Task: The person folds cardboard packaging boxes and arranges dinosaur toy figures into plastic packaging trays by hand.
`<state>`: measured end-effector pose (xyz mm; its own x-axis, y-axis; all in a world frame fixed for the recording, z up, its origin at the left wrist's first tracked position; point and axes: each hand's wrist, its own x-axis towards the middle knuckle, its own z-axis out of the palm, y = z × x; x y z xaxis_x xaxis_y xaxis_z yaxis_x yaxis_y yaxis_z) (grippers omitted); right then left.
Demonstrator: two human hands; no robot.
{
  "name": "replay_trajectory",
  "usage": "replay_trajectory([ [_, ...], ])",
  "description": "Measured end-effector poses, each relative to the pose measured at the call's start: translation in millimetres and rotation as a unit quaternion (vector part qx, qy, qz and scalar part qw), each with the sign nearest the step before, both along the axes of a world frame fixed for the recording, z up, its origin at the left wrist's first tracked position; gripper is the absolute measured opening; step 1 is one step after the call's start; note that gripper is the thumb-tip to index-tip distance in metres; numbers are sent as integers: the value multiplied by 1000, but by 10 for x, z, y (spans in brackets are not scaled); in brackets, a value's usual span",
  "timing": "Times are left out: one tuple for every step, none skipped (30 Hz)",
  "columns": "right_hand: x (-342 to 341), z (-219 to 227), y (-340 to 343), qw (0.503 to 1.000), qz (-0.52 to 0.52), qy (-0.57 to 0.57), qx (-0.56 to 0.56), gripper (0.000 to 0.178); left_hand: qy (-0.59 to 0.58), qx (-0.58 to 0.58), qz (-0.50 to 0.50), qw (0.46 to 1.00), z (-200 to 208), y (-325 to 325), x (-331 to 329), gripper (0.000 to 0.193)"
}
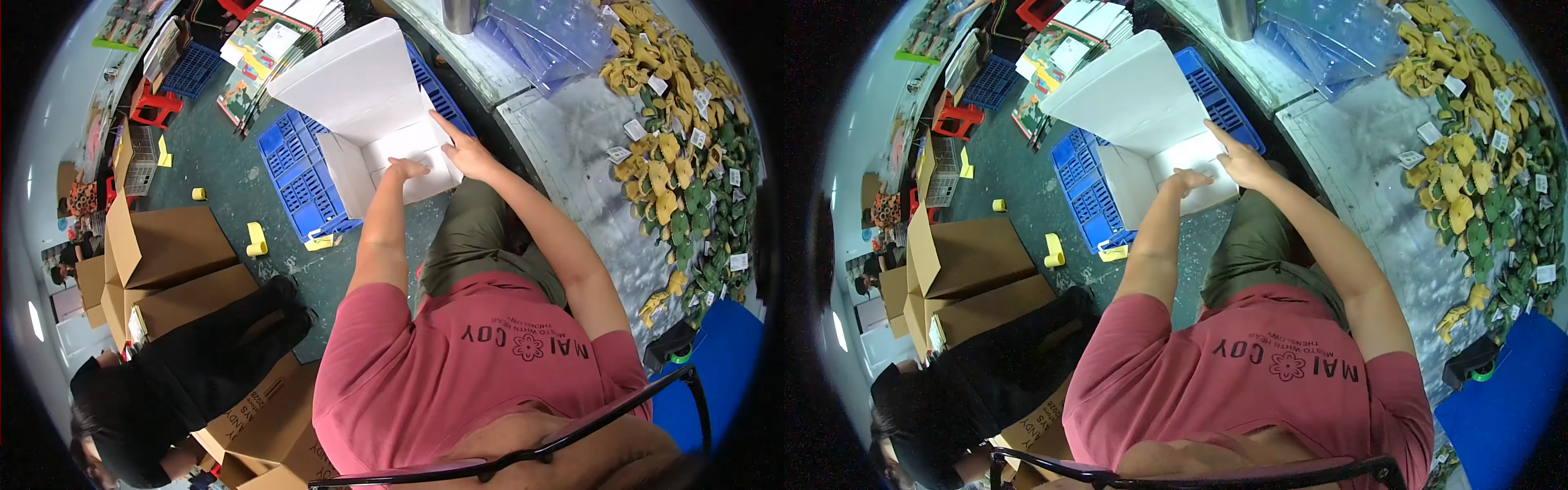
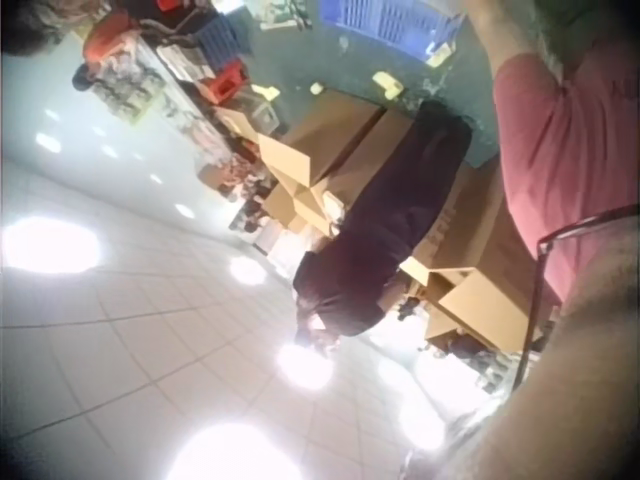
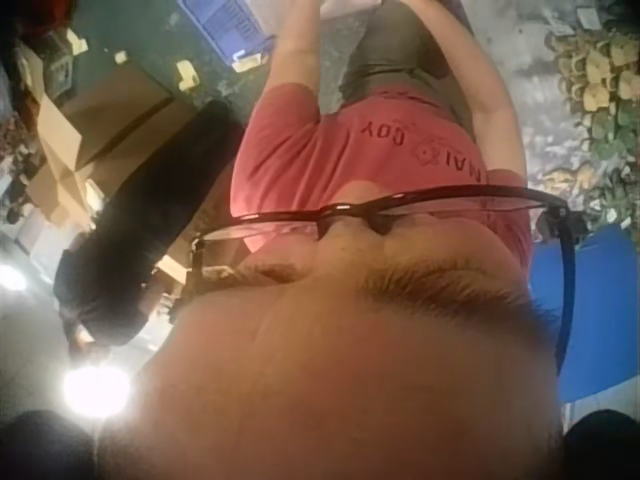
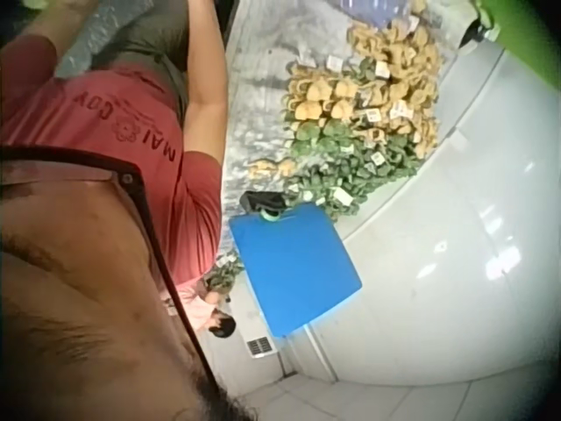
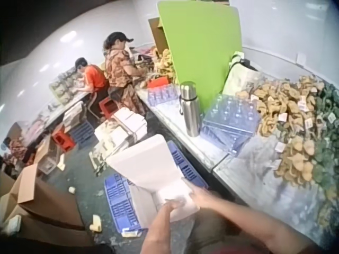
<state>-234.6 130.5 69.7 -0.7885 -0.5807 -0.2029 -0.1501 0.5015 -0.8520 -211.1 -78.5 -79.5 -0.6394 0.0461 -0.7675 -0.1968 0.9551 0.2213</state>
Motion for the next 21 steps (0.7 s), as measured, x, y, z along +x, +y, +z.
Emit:
replay_trajectory([
  [-45, -45, 88, 999, 13, -29, -39, 78, -14, -6, 3, 1000, 88, 66, -27, 78],
  [-65, -67, 140, 995, 30, -57, -80, 76, -29, -14, 9, 999, 191, 103, -29, 77],
  [-52, -28, 95, 994, 37, -57, -84, 76, -36, -2, 17, 999, 306, -66, -17, 75],
  [-17, 7, 41, 993, 41, -65, -90, 76, -42, 11, 25, 999, 426, -252, 35, 72],
  [-2, 67, -21, 992, 46, -71, -98, 76, 23, -2, 153, 988, 492, -460, 171, 71],
  [-122, -83, 342, 994, -6, -77, -77, 76, 184, -27, 168, 968, 979, 73, 88, 68],
  [-96, -23, 300, 995, -8, -55, -85, 76, 413, -89, 95, 902, 1153, -121, 396, 67],
  [-83, -19, 307, 995, -11, -55, -85, 76, 499, -146, 89, 850, 1432, -225, 593, 65],
  [-71, -47, 329, 998, -33, 7, -57, 75, 578, -198, 79, 788, 1803, -212, 718, 64],
  [-47, -59, 312, 996, -50, 68, -31, 75, 575, -287, 150, 751, 2118, -67, 872, 62],
  [-11, -39, 230, 996, -43, 67, -37, 75, 541, -253, 225, 770, 2135, -160, 1020, 56],
  [20, -34, 154, 993, -88, 68, -25, 72, 502, -215, 298, 783, 2066, -311, 1142, 50],
  [58, -26, 55, 989, -128, 68, -14, 70, 501, -224, 303, 779, 1847, -567, 1251, 50],
  [99, 4, -70, 991, -115, 66, -23, 70, 445, -75, 410, 793, 1514, -913, 1392, 43],
  [118, 52, -129, 993, -107, 44, -20, 65, 375, 83, 497, 778, 1244, -1115, 1497, 38],
  [118, 58, -150, 994, -106, 23, -11, 61, 375, 80, 497, 779, 1050, -1164, 1560, 38],
  [67, -64, -111, 989, -140, 30, -46, 54, 380, 198, 565, 705, 917, -1154, 1527, 35],
  [-37, -258, -7, 975, -160, 63, -144, 54, 373, 317, 616, 617, 828, -1118, 1433, 35],
  [-133, -340, 58, 960, -166, -103, -200, 53, 359, 331, 624, 610, 749, -1139, 1461, 32],
  [-166, -290, -12, 915, -148, -269, -262, 51, 351, 373, 607, 608, 588, -1437, 1662, 31],
  [-206, -413, 109, 882, -171, -321, -301, 49, 327, 383, 624, 598, 556, -1277, 1539, 30],
])
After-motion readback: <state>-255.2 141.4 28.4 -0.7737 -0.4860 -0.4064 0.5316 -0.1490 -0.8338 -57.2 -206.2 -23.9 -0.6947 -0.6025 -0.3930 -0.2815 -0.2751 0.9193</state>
